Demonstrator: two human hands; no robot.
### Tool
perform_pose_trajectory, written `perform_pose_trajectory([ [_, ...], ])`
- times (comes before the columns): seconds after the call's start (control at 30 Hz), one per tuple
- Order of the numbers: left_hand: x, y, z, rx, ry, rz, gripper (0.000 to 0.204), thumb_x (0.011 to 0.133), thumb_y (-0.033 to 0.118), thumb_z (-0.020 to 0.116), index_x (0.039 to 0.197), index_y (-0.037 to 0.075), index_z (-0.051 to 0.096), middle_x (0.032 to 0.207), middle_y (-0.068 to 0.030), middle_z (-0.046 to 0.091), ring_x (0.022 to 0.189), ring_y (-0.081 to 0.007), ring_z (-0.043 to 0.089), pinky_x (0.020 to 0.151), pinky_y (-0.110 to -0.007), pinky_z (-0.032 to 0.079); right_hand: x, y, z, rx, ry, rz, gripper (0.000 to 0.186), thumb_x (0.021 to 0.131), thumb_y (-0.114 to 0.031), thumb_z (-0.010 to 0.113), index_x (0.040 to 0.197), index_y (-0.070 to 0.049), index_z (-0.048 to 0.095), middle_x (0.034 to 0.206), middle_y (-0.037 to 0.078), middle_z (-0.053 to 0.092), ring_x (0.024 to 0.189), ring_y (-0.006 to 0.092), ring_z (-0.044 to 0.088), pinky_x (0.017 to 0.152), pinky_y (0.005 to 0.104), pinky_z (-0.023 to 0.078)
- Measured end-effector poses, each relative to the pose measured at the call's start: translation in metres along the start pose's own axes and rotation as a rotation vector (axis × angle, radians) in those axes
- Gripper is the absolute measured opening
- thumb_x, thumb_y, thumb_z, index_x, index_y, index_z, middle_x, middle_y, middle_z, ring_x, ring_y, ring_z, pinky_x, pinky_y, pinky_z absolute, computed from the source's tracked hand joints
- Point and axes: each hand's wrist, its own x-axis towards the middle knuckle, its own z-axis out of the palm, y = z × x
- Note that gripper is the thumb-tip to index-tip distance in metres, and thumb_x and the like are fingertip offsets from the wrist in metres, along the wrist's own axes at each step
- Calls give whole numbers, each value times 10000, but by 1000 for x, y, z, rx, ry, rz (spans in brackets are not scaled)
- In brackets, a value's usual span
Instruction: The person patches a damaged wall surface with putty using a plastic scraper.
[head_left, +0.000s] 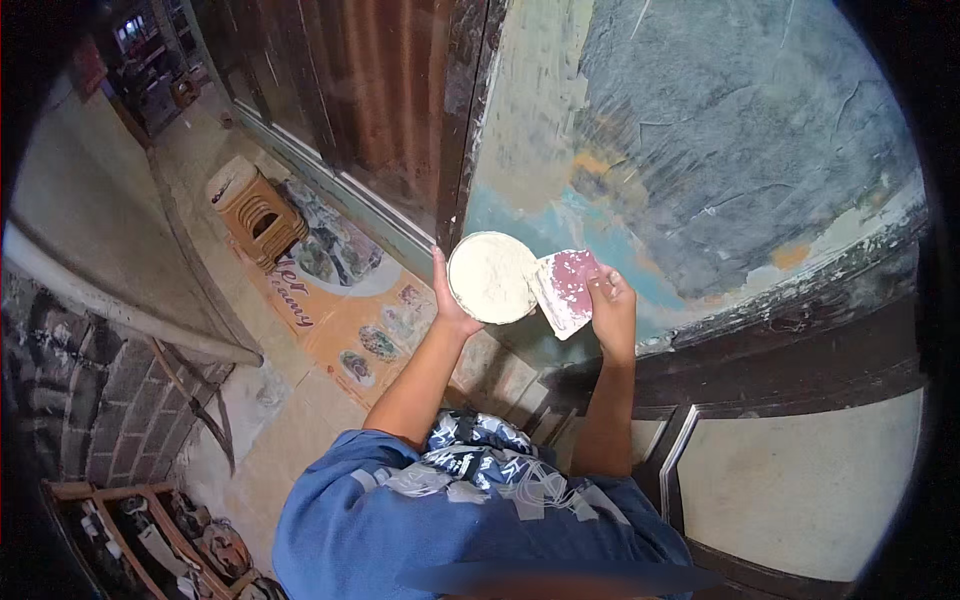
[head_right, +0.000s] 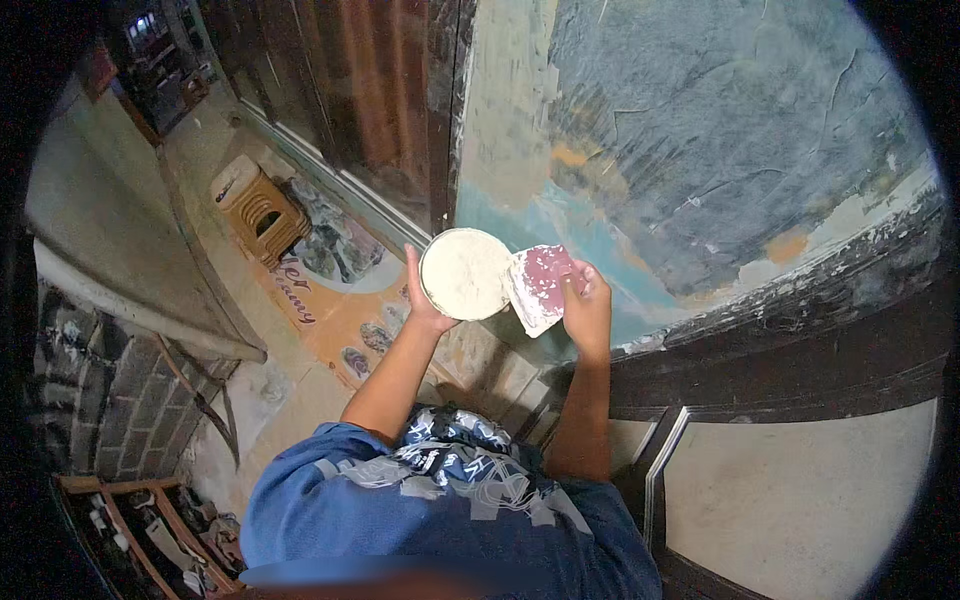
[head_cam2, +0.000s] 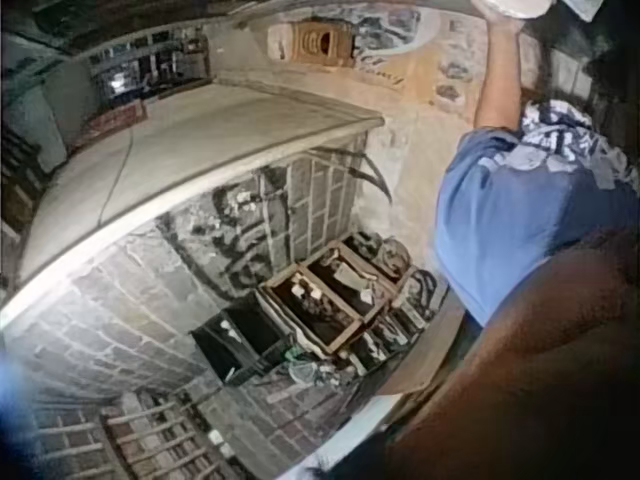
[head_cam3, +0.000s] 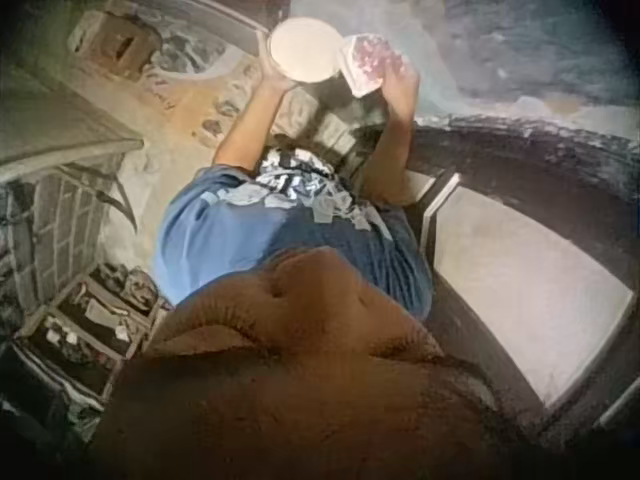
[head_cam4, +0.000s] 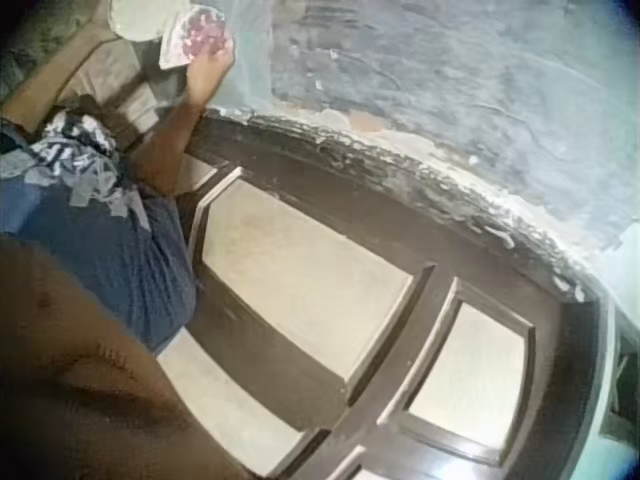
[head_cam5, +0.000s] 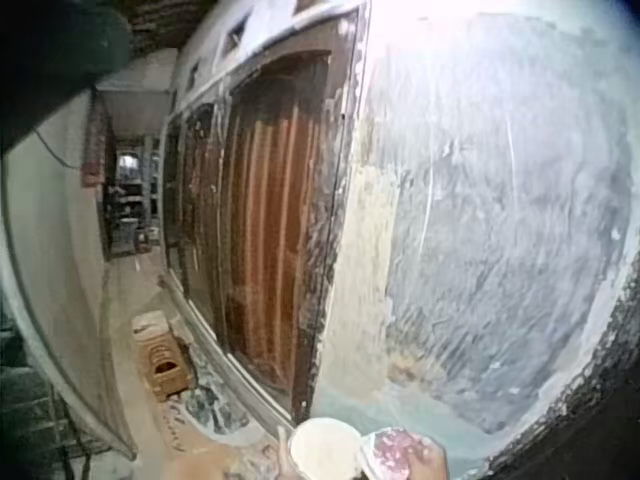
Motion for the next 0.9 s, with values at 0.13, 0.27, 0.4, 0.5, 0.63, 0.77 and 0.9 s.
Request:
perform_pose_trajectory([
  [0.13,-2,-5,5,-1,17,-13,981,853,848,303,1445,82,458,1451,-194,489,1289,-410,507,1052,-612,412,-8,-29,0,-113,-28,-123,245,1005,-177,577,1103,42,627,969,66,691,884,127,604,811,280,477],
  [0.27,-9,-10,17,-71,-96,-79,1007,839,862,300,1461,81,436,1469,-184,473,1303,-425,488,1063,-621,395,-11,-41,-3,-156,-20,-132,271,1026,-231,562,1078,27,621,908,50,663,840,102,568,777,271,467],
  [0.4,-5,-12,13,-84,-131,-109,1052,808,894,300,1444,69,444,1445,-208,483,1276,-447,503,991,-700,417,-8,-46,-5,-206,14,-160,271,1021,-243,570,1030,24,616,844,31,620,791,102,530,741,278,455],
  [0.5,5,-17,-3,-34,-82,-53,1037,811,892,300,1445,83,442,1439,-204,487,1263,-467,507,955,-751,404,-1,-51,1,-280,9,-206,234,1003,-231,590,1018,1,619,818,68,615,761,126,535,737,288,456],
  [0.63,6,-15,4,-92,-132,-129,1023,806,895,299,1447,111,447,1440,-188,491,1262,-468,509,956,-757,397,33,-59,-5,-629,60,-433,189,953,-196,589,1077,-64,643,968,213,669,932,415,623,782,468,487],
  [0.77,14,-21,1,-110,-148,-141,1007,801,900,299,1453,146,447,1460,-182,475,1277,-464,500,957,-754,399,64,-80,-10,-842,142,-498,184,943,-213,600,1080,-102,654,953,190,658,941,402,620,778,478,488],
  [0.9,-2,-21,-13,-115,-177,-155,1021,812,891,295,1452,109,446,1442,-177,500,1273,-448,512,994,-704,411,87,-55,-12,-905,139,-598,193,928,-251,627,1064,-118,656,924,160,662,865,397,631,707,475,496],
])
